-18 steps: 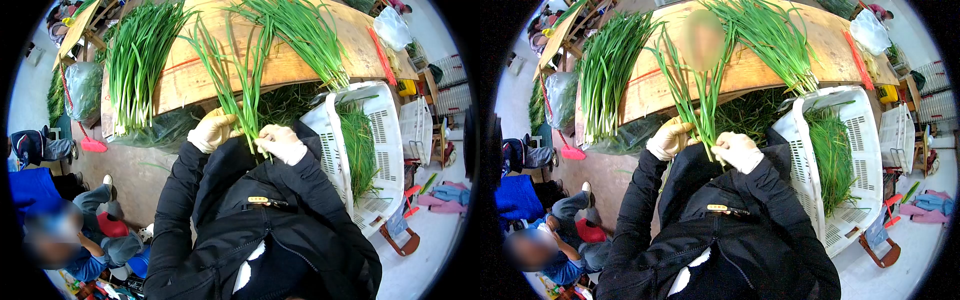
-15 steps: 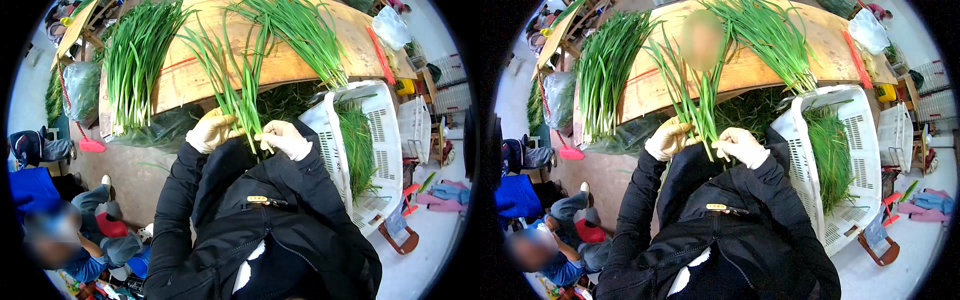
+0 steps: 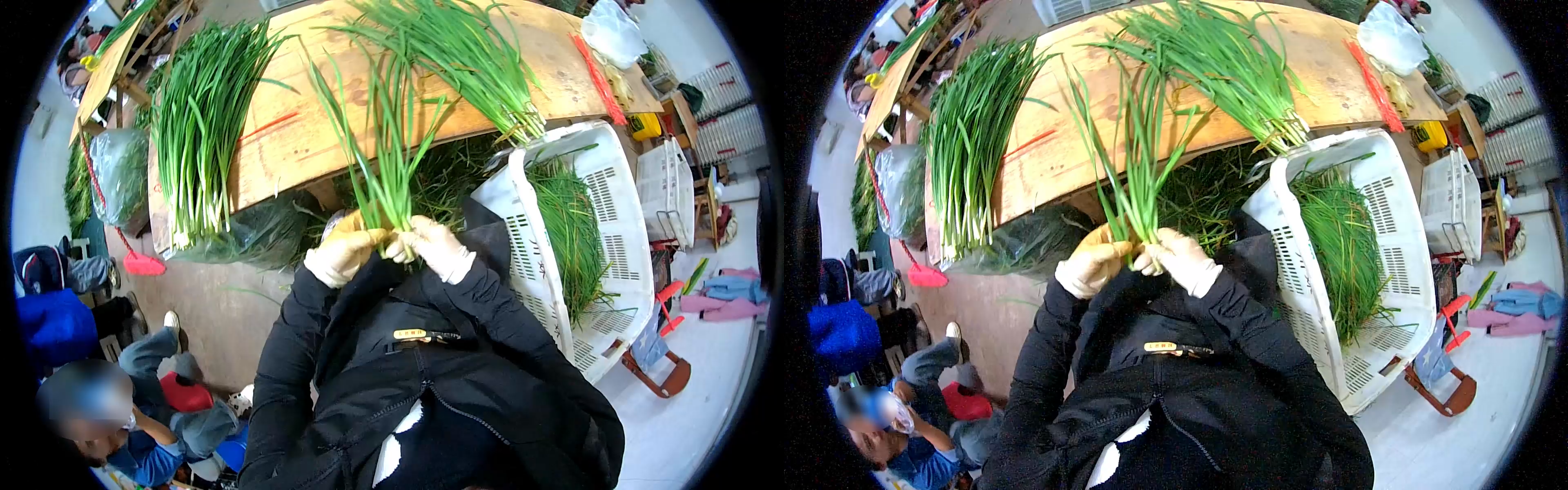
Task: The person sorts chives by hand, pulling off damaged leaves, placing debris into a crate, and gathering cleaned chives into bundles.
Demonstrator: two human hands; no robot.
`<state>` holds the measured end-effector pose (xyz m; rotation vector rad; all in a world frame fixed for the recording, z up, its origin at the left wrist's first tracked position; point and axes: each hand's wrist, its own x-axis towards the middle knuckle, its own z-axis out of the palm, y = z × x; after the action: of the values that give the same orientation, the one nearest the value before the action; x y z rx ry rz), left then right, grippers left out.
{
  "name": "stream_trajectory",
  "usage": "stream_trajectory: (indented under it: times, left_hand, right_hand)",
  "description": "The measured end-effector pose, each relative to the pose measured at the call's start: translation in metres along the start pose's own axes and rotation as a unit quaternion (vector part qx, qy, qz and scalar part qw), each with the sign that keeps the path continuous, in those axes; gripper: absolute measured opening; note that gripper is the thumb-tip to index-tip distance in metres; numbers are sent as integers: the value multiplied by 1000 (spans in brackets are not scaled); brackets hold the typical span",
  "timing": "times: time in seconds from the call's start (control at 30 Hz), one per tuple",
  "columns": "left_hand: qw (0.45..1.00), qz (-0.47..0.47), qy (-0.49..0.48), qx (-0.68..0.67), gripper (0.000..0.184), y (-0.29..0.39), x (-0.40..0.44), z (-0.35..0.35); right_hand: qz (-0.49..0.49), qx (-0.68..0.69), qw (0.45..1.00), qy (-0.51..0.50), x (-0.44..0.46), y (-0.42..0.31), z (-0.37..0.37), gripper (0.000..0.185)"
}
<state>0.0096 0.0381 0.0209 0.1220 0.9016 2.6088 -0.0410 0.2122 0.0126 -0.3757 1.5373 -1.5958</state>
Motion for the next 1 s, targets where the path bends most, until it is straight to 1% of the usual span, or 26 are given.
stream_trajectory:
  times: [0.03, 0.1, 0.13, 0.17, 0.2, 0.23, 0.27, 0.3, 0.33, 0.37, 0.4, 0.43, 0.47, 0.5, 0.57, 0.6, 0.63, 0.7, 0.77, 0.8, 0.83, 0.87, 0.9, 0.93, 0.97, 1.0]
  left_hand:
    - [1000, -2, -7, 4, 51, -1, 1, 3]
    - [996, -8, 60, -68, 50, -6, 0, 17]
    - [995, -20, 85, -45, 47, -8, 4, 20]
    - [993, -32, 110, -23, 45, -10, 7, 23]
    - [989, -4, 143, 28, 42, -6, 11, 29]
    - [981, 25, 173, 79, 40, -1, 16, 35]
    - [968, 95, 185, 141, 37, 6, 21, 41]
    - [965, 123, 171, 156, 38, 22, 26, 46]
    - [960, 121, 153, 204, 39, 48, 28, 61]
    - [947, 143, 158, 240, 40, 67, 33, 72]
    - [946, 187, 141, 223, 44, 82, 40, 83]
    - [938, 220, 160, 213, 45, 97, 46, 97]
    - [941, 235, 135, 203, 43, 108, 55, 97]
    - [943, 249, 110, 194, 42, 120, 63, 95]
    - [961, 241, 97, 95, 34, 120, 86, 66]
    - [975, 194, 111, 3, 29, 113, 93, 56]
    - [966, 162, 200, -33, 24, 101, 99, 44]
    - [964, 59, 254, -59, 19, 79, 97, 22]
    - [968, -2, 242, -62, 16, 56, 88, -3]
    - [966, 11, 247, -75, 18, 50, 83, 0]
    - [970, 23, 231, -64, 26, 46, 78, -3]
    - [974, 25, 210, -79, 28, 44, 72, -10]
    - [977, 28, 189, -95, 31, 42, 68, -15]
    - [976, 33, 193, -96, 31, 43, 64, -21]
    - [981, 43, 167, -88, 32, 45, 60, -26]
    - [985, 53, 141, -79, 32, 47, 57, -30]
  right_hand:
    - [-7, 69, 997, -33, -1, -1, 3, 18]
    - [13, 30, 998, -54, -3, -2, 7, 21]
    - [-13, 14, 998, -60, -3, -1, 12, 22]
    - [11, -36, 998, -40, -8, -3, 12, 19]
    - [-14, -139, 989, -46, -9, -11, 7, 24]
    - [-38, -241, 969, -49, -10, -20, -1, 29]
    - [-15, -196, 980, 10, -14, -32, -14, 39]
    - [-147, -353, 912, 147, -11, -34, -39, 41]
    - [-179, -350, 885, 250, -10, -54, -58, 42]
    - [-135, -374, 852, 341, -21, -98, -63, 44]
    - [-123, -505, 769, 371, -18, -104, -93, 52]
    - [-82, -653, 613, 437, -7, -106, -118, 68]
    - [-62, -667, 590, 451, -6, -122, -125, 85]
    - [-78, -682, 581, 436, 0, -123, -142, 94]
    - [-34, -763, 504, 402, 18, -114, -154, 99]
    - [-25, -785, 510, 350, 20, -117, -153, 88]
    - [-117, -825, 409, 371, 35, -107, -170, 72]
    - [-109, -799, 498, 319, 44, -104, -199, 57]
    - [-41, -761, 573, 301, 25, -154, -183, 48]
    - [-131, -735, 581, 324, 17, -168, -186, 39]
    - [-183, -682, 619, 344, 15, -184, -190, 32]
    - [-131, -488, 793, 342, 14, -201, -192, 29]
    - [-183, -421, 808, 369, 15, -207, -198, 25]
    - [-232, -341, 828, 381, 16, -208, -201, 23]
    - [-278, -257, 840, 388, 17, -208, -203, 22]
    - [-288, -106, 895, 323, 17, -205, -197, 20]
